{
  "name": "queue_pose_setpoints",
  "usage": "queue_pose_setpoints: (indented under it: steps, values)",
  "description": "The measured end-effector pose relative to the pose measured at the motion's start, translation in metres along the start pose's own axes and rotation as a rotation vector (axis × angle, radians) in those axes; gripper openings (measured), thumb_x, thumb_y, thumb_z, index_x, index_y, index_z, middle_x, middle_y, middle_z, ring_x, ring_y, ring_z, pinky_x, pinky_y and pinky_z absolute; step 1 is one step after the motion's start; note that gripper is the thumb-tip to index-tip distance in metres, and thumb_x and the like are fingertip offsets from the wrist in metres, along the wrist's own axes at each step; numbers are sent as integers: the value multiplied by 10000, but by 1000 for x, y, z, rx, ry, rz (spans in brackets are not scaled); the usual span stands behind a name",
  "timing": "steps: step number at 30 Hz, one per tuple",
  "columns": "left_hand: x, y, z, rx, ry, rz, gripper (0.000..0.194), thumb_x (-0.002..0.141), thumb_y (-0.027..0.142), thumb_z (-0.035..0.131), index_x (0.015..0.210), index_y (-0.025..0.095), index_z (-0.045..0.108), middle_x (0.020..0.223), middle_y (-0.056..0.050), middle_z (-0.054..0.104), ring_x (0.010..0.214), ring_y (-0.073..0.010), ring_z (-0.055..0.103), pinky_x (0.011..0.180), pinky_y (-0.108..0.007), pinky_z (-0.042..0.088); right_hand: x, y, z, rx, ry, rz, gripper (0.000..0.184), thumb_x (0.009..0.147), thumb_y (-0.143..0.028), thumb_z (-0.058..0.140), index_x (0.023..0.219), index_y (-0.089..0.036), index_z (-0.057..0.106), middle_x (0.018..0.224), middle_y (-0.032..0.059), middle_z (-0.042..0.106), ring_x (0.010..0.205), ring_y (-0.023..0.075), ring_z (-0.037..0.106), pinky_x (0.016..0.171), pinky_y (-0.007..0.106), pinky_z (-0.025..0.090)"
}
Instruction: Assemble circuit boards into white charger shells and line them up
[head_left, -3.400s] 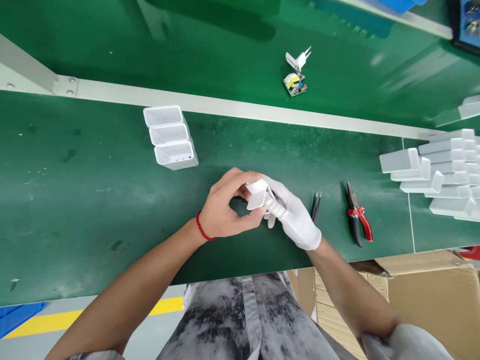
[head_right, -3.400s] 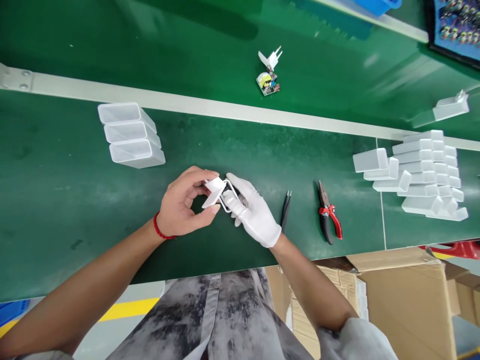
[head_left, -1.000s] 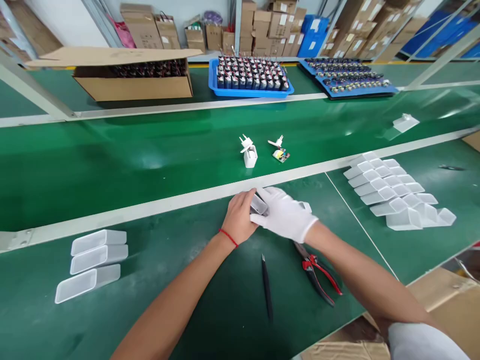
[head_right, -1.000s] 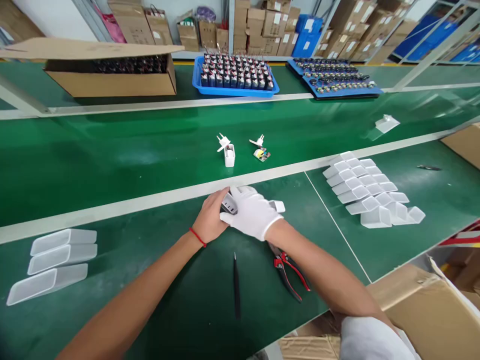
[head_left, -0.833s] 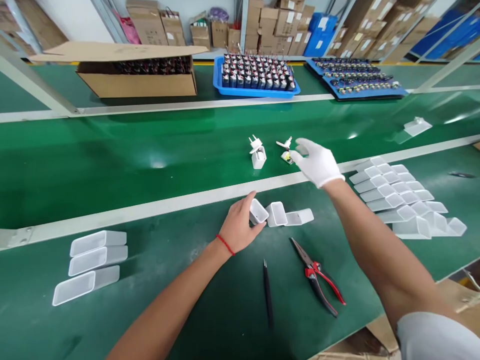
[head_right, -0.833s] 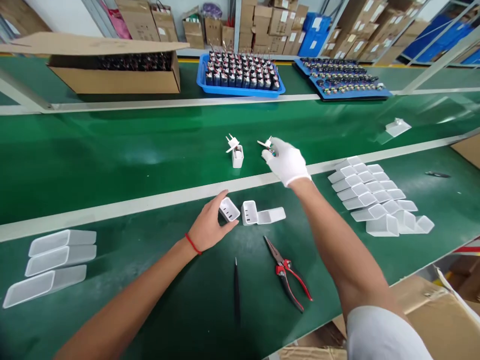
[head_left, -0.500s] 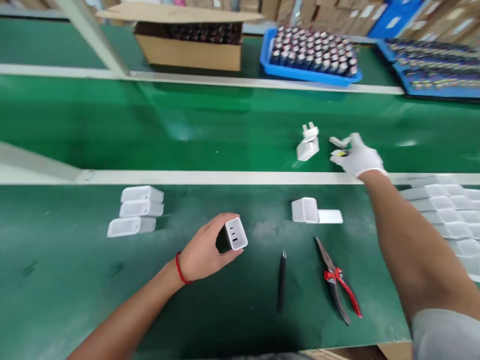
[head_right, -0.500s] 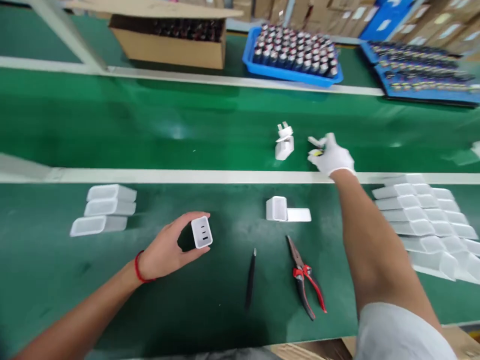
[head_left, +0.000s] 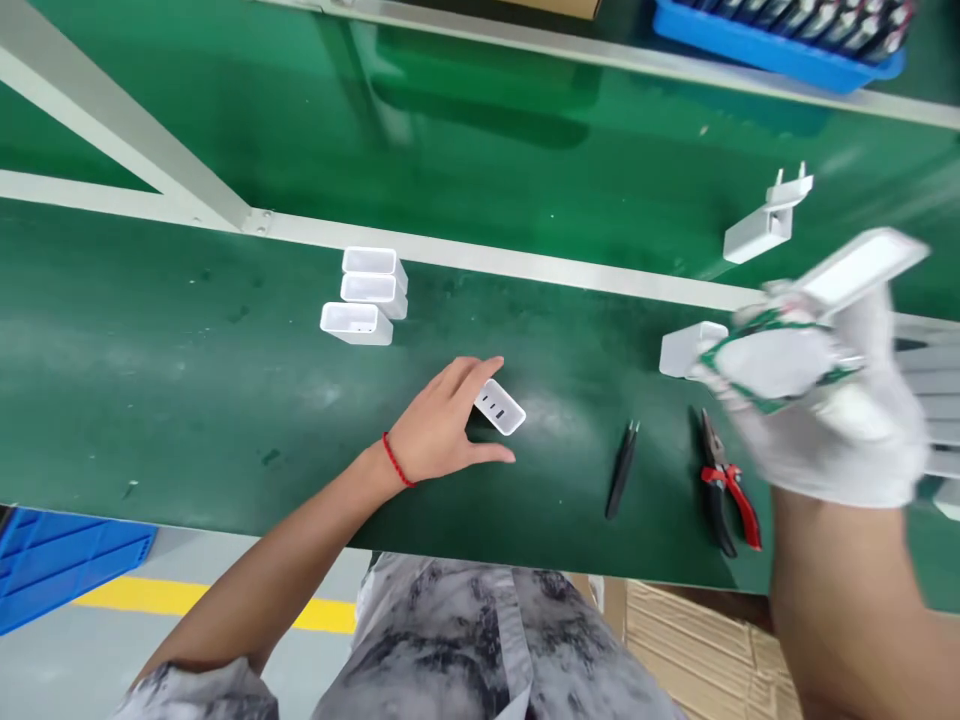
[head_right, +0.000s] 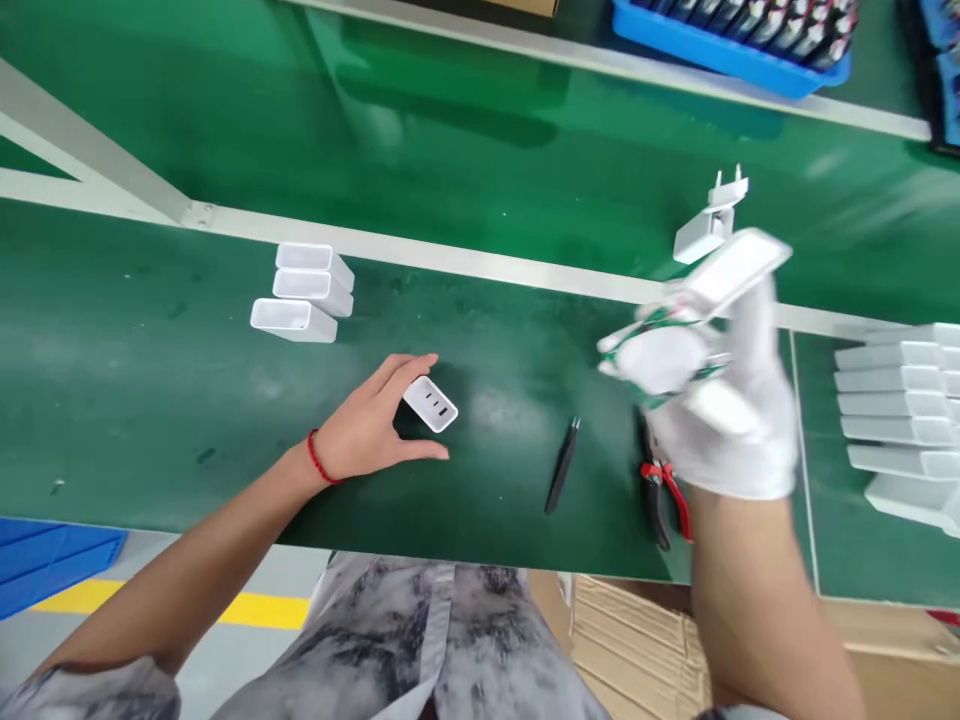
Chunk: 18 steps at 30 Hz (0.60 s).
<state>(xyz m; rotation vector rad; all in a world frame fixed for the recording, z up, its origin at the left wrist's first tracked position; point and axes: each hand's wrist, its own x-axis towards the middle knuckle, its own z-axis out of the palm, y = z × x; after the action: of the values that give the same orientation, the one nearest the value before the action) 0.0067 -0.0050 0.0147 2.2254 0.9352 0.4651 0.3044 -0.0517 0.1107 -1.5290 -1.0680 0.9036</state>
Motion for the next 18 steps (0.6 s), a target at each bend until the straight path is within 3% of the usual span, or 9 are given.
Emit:
queue_pose_setpoints:
  steps: [1,3,5,6,8,11,15,18]
  values:
    - [-2,0,-1,19,-20,32,884,677,379,881,1408,211,415,1340,-146,547,1233,-324,602,1009,-458,550,-9,4,12,40,-48,30,703,612,-627,757,1276,-535,545,1446,32,509,1245,383,578,805,556,574]
    - [-7,2,-1,58,-51,69,633,778,322,786,1329,214,495,1294,-120,580,1109,-266,666,904,-378,586,-22,16,31,91,-127,81,851,623,-681,718,1399,-532,402,1425,48,510,1143,348,632,774,535,587]
    - [-14,8,1,133,-15,-4,352,843,299,709,1150,193,574,1089,-82,662,868,-210,710,741,-315,586,-30,28,43,95,-203,120,920,668,-748,635,1477,-522,260,1398,58,520,1074,311,657,767,518,587]
    - [-17,12,3,175,9,-76,313,844,343,718,1075,184,580,971,-64,678,770,-205,705,670,-305,569,-33,34,47,90,-238,130,927,690,-773,592,1497,-505,223,1368,69,538,1045,301,665,764,513,585]
    - [-24,22,5,230,9,-222,483,759,518,790,1004,170,561,826,-49,674,708,-248,704,605,-327,552,-36,42,54,101,-290,150,919,709,-792,566,1505,-462,247,1291,87,577,1016,298,671,768,512,581]
    - [-28,30,2,212,-45,-300,739,605,659,844,1055,156,543,913,-86,686,819,-328,722,636,-390,576,-40,47,64,142,-282,134,886,701,-767,623,1477,-455,330,1218,75,585,1066,303,648,823,540,579]
    - [-16,15,-7,-4,-78,-63,792,682,392,872,1316,159,458,1367,-158,551,1186,-308,639,917,-393,578,-46,43,77,87,-185,22,979,630,-696,771,1478,-499,323,1199,53,547,1159,299,593,935,555,566]
    - [-3,-2,-4,-170,-187,69,636,750,234,809,1295,164,489,1341,-121,582,1164,-247,644,969,-351,552,-52,39,86,3,-160,-99,1105,596,-601,859,1511,-519,246,1084,31,572,1069,288,634,977,532,560]
